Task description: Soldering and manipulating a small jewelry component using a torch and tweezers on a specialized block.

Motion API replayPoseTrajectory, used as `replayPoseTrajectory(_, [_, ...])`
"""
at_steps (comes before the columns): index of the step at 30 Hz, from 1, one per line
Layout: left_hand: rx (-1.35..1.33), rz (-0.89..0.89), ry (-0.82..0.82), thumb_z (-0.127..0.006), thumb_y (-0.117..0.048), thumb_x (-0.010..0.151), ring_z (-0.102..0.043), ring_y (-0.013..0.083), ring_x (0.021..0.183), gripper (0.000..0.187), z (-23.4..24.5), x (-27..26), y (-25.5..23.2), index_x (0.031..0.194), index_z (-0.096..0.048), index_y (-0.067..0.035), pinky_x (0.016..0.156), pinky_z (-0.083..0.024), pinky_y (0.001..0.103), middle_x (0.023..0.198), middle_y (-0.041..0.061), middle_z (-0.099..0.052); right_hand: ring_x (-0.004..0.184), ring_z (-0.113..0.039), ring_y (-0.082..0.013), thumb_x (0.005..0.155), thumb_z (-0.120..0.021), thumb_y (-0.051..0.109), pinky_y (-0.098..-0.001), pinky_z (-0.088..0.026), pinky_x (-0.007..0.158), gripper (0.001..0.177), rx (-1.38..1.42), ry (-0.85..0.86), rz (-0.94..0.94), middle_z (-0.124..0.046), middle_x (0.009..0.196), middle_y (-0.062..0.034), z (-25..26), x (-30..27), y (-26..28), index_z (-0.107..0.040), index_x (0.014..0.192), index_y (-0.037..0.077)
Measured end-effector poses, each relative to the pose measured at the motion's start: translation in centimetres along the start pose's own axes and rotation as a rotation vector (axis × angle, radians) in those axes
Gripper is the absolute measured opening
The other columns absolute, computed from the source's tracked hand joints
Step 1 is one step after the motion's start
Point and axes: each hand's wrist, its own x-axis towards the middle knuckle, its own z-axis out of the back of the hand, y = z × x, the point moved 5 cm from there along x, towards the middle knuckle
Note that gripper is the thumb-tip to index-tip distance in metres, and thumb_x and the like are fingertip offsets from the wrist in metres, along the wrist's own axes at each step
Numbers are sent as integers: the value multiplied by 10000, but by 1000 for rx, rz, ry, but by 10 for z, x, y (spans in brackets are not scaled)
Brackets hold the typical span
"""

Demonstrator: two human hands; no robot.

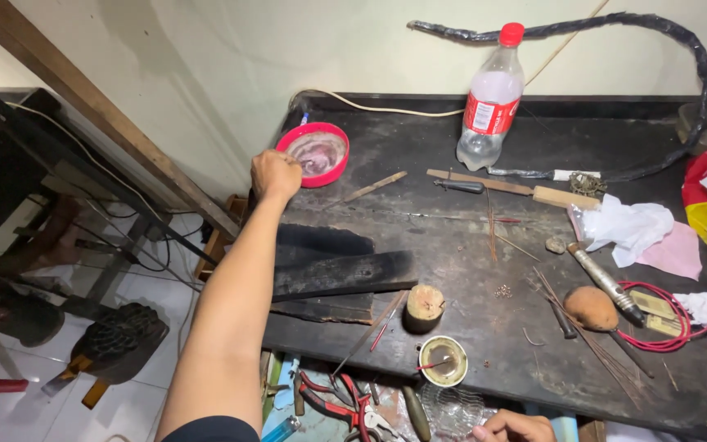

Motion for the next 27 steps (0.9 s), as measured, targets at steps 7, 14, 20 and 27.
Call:
replayPoseTrajectory(7, [-31, -30, -3, -590, -81, 790, -731, 365, 874, 222, -12, 4, 13, 756, -808, -103, 822, -612, 430, 980, 92, -791, 495, -384, -111, 708, -960, 19, -303, -305, 481, 272, 96, 40, -99, -478, 443, -42, -4, -1, -17, -774, 526, -62])
replayPoseTrajectory(14, [2, -35, -11, -661, -122, 841, -715, 411, 864, 150, -10, -7, 11, 769, -787, -88, 767, -606, 496, 1016, 136, -769, 458, -347, -72, 738, -932, 54, -285, -256, 415, 253, 41, 77, -52, -498, 408, -9, -3, -1, -17, -778, 549, -15])
replayPoseTrajectory(20, [52, -135, -59, -639, -107, 820, -697, 420, 907, 177, -3, -6, 10, 852, -811, -78, 779, -600, 510, 1046, 137, -756, 487, -348, -80, 754, -917, 96, -282, -279, 441, 287, -20, 74, 37, -478, 453, 15, -2, -3, 11, -730, 545, 37])
replayPoseTrajectory(27, [-74, -484, -401, -637, -83, 791, -653, 382, 661, 201, 37, -13, -12, 723, -819, -133, 667, -550, 499, 769, 134, -737, 508, -368, -87, 788, -909, 131, -290, -317, 475, 279, -68, 117, 32, -486, 468, 18, -2, -4, 23, -754, 570, 53])
